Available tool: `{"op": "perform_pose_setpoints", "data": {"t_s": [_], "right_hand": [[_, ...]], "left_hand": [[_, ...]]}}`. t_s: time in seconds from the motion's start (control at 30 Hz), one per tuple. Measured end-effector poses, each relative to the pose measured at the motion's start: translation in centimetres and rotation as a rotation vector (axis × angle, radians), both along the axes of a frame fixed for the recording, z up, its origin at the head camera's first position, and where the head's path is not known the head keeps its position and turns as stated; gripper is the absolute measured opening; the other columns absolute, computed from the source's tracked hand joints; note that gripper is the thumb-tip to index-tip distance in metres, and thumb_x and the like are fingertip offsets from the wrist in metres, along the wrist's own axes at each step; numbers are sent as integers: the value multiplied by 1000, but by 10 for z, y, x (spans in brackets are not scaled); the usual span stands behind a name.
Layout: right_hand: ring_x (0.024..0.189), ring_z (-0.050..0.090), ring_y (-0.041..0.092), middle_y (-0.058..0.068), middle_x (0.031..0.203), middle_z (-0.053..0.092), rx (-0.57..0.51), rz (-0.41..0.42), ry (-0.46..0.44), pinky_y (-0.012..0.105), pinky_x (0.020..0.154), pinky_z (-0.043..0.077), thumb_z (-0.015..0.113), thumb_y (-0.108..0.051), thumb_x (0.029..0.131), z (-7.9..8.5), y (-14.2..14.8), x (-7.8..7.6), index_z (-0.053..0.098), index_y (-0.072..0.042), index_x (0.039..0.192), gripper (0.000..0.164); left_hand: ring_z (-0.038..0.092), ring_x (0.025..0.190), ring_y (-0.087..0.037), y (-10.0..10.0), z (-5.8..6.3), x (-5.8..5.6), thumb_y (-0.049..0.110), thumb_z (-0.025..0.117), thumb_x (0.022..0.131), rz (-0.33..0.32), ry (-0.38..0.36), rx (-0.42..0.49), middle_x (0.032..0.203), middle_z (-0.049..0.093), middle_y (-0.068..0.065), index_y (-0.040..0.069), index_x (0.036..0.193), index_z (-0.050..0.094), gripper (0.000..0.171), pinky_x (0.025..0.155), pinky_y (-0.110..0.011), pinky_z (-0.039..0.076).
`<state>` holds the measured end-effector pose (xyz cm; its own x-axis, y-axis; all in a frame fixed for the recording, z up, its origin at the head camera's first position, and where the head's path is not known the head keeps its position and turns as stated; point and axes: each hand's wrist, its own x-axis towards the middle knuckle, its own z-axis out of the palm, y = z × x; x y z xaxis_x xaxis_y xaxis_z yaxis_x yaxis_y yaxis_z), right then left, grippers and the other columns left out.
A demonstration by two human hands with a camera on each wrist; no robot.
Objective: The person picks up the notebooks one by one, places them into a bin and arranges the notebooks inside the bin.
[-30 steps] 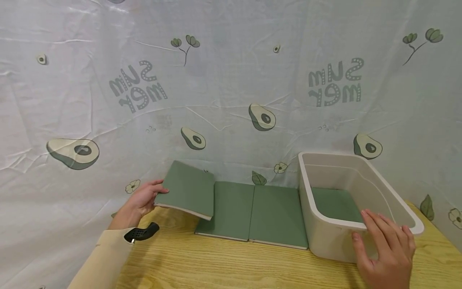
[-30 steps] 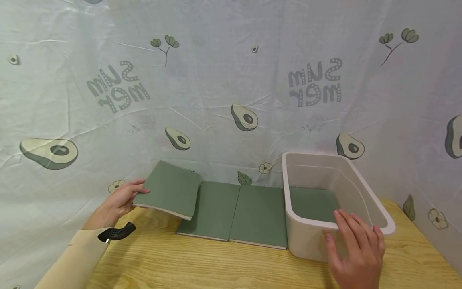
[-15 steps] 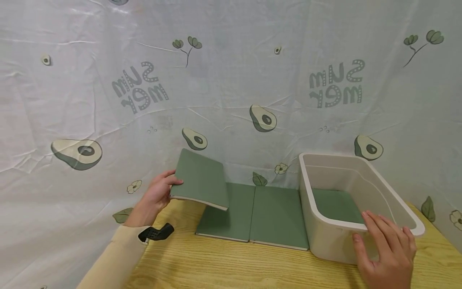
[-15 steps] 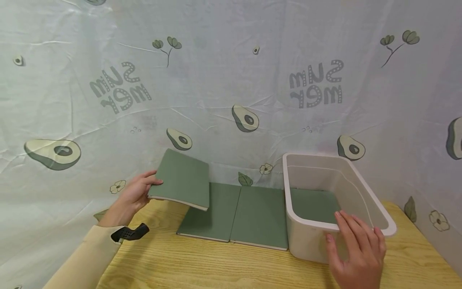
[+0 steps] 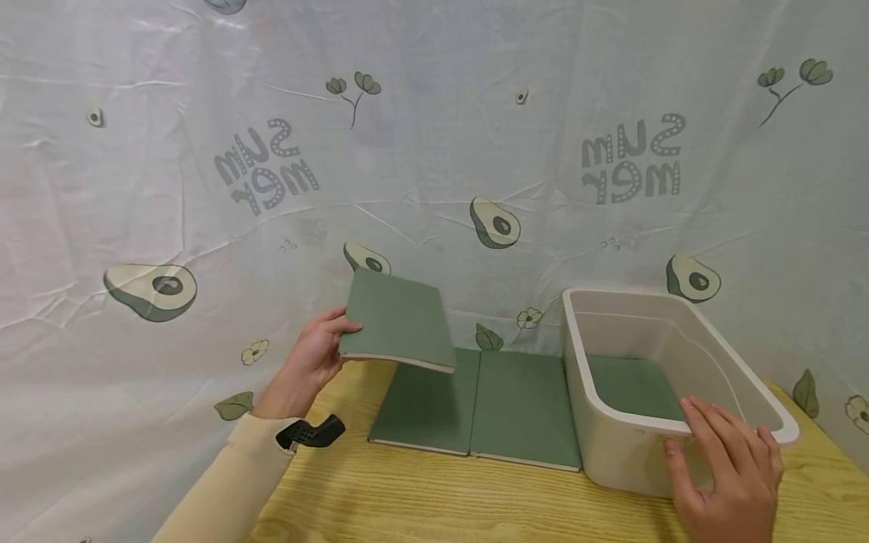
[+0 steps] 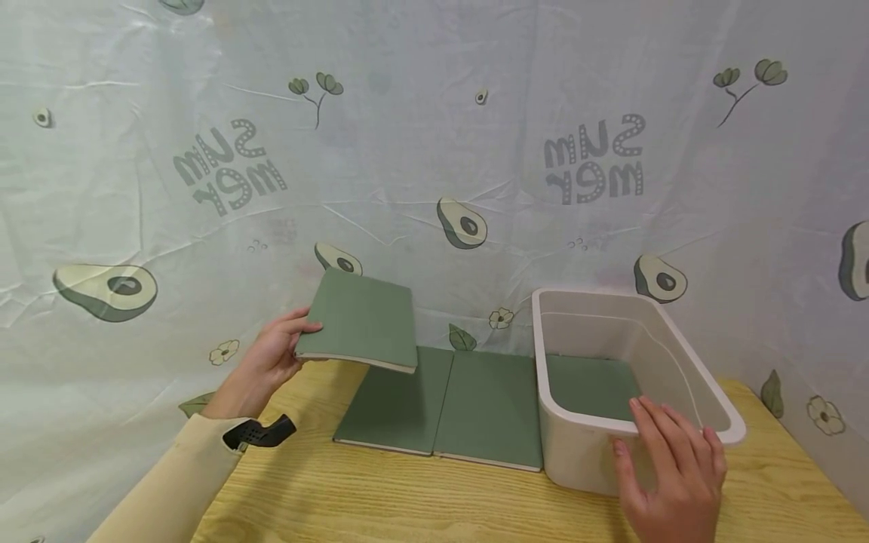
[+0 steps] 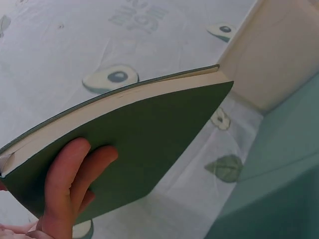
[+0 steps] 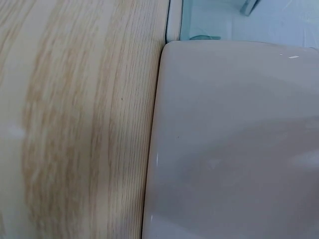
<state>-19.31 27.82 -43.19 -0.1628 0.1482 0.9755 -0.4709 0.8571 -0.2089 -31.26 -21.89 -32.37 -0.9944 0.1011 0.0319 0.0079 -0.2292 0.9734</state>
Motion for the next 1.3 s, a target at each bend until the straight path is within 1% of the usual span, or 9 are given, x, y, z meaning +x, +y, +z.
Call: {"op": "perform_pose_setpoints", "data": {"t_s": [0.17,0.3,0.43,0.57,0.63,0.7,1.0,1.13,1.3], "right_hand": [[138,60,17,18,128,76,2,3,23,51,126,27,63,-51,102,1,-2,0,78,-3,124,56],[138,60,14,18,127,76,3,7,39,50,126,28,63,-51,102,2,-3,0,79,-2,123,55],[138,61,15,17,126,77,3,11,51,49,126,28,64,-51,102,1,-3,-1,79,-2,122,55],[140,59,13,17,129,76,5,5,17,50,127,26,62,-52,102,-2,1,-1,78,-3,125,56],[141,57,13,16,131,75,7,-1,-7,51,127,25,62,-53,102,-3,3,-1,78,-4,127,57],[142,57,13,16,133,75,7,-3,-20,52,128,25,61,-54,103,-5,5,-1,77,-4,127,58],[143,56,11,16,132,75,10,-5,-33,52,128,24,61,-55,102,-6,7,-1,77,-5,128,59],[143,55,10,15,133,75,9,0,-24,52,128,24,61,-55,102,-5,7,-1,78,-4,127,58],[144,54,7,15,133,75,9,0,-33,52,128,24,61,-54,103,-4,6,1,78,-4,127,58]], "left_hand": [[35,157,-34,10,8,1,2,43,110,-7,0,61,177,17,-20,6,172,3,74,92,-21,60],[30,159,-36,17,14,2,1,42,110,-15,-2,90,177,16,-20,6,172,3,73,96,-24,57],[43,154,-28,23,18,4,2,44,110,-13,-9,85,177,20,-18,8,172,5,74,93,-21,59],[71,122,-10,31,22,4,2,45,109,-10,-6,99,175,25,-18,9,172,9,73,82,-18,62],[75,103,-3,35,23,5,1,45,109,-10,1,110,173,28,-20,8,172,12,71,79,-18,62],[76,97,-1,38,24,4,0,45,109,-12,8,121,172,30,-20,7,171,14,70,79,-19,62],[76,97,-4,57,27,3,-1,46,108,-16,32,137,164,39,-20,5,169,20,67,79,-21,63],[75,98,-4,67,29,5,-1,45,108,-38,43,153,168,35,-21,6,170,21,66,80,-21,63],[72,108,-5,79,29,4,-2,45,109,-54,33,175,173,29,-18,10,172,11,72,81,-20,63]]}}
